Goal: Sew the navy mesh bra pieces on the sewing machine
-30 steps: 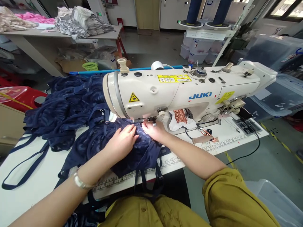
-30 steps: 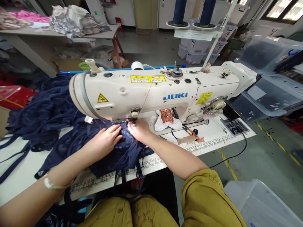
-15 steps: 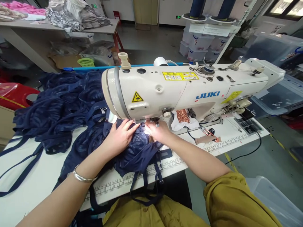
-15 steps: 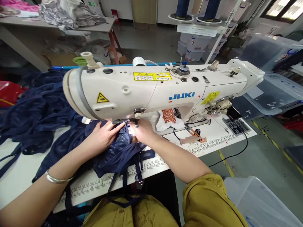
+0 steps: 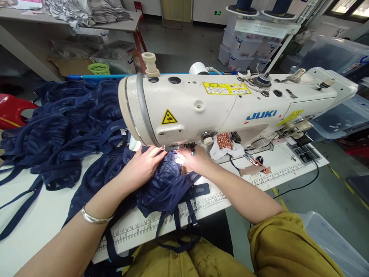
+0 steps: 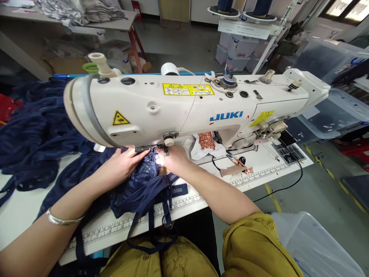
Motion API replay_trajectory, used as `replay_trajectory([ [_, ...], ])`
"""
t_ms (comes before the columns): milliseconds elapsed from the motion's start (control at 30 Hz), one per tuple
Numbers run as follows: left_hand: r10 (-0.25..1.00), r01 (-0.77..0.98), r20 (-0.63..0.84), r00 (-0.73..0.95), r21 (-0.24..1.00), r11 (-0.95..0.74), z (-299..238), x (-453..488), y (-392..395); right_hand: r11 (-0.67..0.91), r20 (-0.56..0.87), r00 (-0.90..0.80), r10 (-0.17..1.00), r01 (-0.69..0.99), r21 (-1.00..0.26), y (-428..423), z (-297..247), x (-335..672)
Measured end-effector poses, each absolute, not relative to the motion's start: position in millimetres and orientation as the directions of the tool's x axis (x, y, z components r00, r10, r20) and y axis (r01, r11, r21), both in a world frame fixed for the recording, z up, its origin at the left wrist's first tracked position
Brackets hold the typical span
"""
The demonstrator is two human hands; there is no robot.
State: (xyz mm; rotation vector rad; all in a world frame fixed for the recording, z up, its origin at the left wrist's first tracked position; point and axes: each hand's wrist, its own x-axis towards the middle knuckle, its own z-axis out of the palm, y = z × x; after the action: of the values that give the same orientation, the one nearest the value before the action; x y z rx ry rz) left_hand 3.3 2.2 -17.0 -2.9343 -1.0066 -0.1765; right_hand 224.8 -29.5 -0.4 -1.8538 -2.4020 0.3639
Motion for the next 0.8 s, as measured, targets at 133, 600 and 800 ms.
replay_trajectory([
  [133,0.627,0.625,0.114,0.771,0.054,-0.779,-15.2,3.0,4.0,0.225,-0.08,-0.255,0.964,0.936,-0.27,-29.1,-0.1,224.0],
  [600,0.631,0.627,0.043,0.775,0.077,-0.775,-10.3,1.1,9.5,0.195,-0.046,-0.222,0.974,0.926,-0.324,-30.1,-3.5,223.6],
  [800,0.633,0.631,0.044,0.773,0.058,-0.774,-12.8,1.4,8.2,0.211,-0.069,-0.247,0.966,0.918,-0.335,-30.6,-1.4,224.3],
])
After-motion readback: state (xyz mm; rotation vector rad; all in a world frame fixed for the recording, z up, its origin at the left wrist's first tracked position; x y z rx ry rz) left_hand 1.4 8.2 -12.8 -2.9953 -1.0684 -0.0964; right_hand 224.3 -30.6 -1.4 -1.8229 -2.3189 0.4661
